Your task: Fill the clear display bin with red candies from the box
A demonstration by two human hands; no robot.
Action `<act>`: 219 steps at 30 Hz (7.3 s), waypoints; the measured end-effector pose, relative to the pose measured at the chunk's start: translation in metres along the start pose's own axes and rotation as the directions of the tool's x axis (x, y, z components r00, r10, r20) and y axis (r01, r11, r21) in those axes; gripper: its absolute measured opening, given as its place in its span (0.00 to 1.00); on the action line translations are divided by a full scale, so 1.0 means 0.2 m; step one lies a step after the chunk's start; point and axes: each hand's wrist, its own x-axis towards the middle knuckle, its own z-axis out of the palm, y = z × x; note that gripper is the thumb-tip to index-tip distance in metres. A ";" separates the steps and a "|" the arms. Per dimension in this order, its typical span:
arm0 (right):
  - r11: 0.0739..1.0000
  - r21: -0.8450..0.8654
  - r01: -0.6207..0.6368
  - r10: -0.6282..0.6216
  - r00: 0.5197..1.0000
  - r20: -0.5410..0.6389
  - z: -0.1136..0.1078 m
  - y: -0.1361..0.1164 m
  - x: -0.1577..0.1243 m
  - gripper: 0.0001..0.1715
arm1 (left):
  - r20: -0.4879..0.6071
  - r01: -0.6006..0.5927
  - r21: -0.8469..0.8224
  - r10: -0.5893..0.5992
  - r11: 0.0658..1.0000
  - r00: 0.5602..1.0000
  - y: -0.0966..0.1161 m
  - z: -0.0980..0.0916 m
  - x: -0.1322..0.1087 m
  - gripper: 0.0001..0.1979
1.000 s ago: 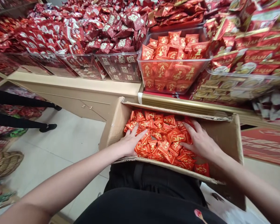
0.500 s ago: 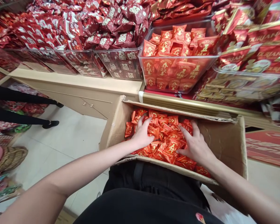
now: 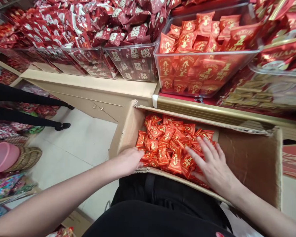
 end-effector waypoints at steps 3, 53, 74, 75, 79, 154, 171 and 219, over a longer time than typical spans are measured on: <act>0.940 -0.009 0.342 -0.341 0.938 0.063 0.01 -0.05 0.08 0.34 | 0.156 -0.081 -0.108 0.098 0.991 0.983 -0.04 0.03 0.00 0.16; 0.914 0.361 -0.184 -0.043 0.842 0.538 0.01 -0.02 -0.19 0.23 | 0.399 -0.018 -0.352 0.167 0.936 0.902 0.12 0.06 -0.01 0.22; 0.803 0.478 -0.355 0.091 0.866 0.491 0.04 -0.01 -0.01 0.18 | 0.327 -0.071 -0.416 0.223 0.906 0.918 0.14 0.08 -0.05 0.20; 0.803 0.478 -0.356 0.101 0.872 0.480 0.04 -0.01 0.00 0.15 | 0.327 -0.073 -0.413 0.222 0.908 0.919 0.13 0.08 -0.04 0.20; 0.596 0.662 -0.455 0.146 0.872 0.468 -0.04 0.03 0.03 0.10 | 0.288 -0.076 -0.417 0.211 0.906 0.934 0.11 0.07 -0.03 0.20; 0.991 -0.134 0.010 -0.021 0.997 -0.075 -1.15 0.28 1.11 0.14 | -0.481 -0.153 0.621 0.528 0.769 0.700 0.29 -1.30 0.49 0.08; 0.971 -0.228 -0.078 0.097 0.992 0.075 -1.16 0.21 1.18 0.22 | -0.465 -0.349 0.419 0.528 0.838 0.711 0.31 -1.31 0.48 0.20; 0.989 -0.144 -0.034 0.070 0.965 0.254 -1.12 0.33 1.13 0.13 | -0.186 -0.380 0.444 0.499 0.811 0.846 0.43 -1.39 0.54 0.13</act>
